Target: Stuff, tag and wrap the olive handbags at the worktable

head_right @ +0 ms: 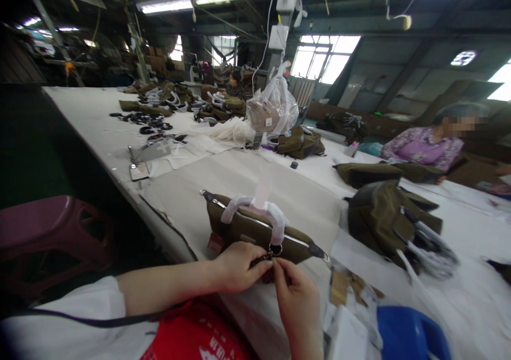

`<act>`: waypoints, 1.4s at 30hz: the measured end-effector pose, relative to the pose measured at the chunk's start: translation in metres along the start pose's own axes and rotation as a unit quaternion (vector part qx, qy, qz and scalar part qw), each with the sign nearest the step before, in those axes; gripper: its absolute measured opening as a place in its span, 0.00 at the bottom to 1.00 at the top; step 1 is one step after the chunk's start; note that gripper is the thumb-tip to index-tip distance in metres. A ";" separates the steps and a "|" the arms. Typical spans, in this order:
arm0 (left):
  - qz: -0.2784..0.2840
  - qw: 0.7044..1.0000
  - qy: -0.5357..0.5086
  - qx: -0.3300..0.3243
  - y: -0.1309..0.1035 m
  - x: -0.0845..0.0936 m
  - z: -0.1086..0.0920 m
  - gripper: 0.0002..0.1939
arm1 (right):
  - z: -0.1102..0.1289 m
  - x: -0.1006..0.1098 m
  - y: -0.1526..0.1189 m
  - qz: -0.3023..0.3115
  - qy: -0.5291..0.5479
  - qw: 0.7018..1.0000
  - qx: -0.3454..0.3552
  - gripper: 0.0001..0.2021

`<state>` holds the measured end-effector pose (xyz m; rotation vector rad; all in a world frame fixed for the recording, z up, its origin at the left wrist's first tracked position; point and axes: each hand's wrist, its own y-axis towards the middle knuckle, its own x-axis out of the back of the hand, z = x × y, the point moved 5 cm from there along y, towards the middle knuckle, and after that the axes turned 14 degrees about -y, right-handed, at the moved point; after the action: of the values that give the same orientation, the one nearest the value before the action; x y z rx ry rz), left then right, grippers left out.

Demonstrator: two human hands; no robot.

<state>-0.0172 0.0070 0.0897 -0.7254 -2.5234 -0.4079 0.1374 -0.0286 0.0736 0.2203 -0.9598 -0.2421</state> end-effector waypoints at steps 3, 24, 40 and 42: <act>-0.042 0.998 0.036 -0.009 0.000 0.004 -0.003 0.25 | 0.004 0.003 0.000 -0.004 -0.056 0.998 -0.023 0.17; -0.005 0.993 0.034 -0.111 -0.002 -0.009 -0.003 0.11 | 0.006 0.004 0.019 0.026 -0.113 0.980 -0.159 0.23; -0.037 0.982 0.166 -0.081 0.024 0.018 -0.007 0.12 | -0.002 0.003 0.029 -0.005 -0.034 0.988 -0.152 0.22; -0.019 0.982 0.175 -0.070 0.024 0.013 -0.005 0.11 | -0.004 0.002 0.029 -0.014 -0.023 0.987 -0.159 0.22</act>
<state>-0.0109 0.0300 0.1042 -0.5966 -2.1961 -0.6710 0.1451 -0.0012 0.0811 -0.0648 -0.9503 -0.4228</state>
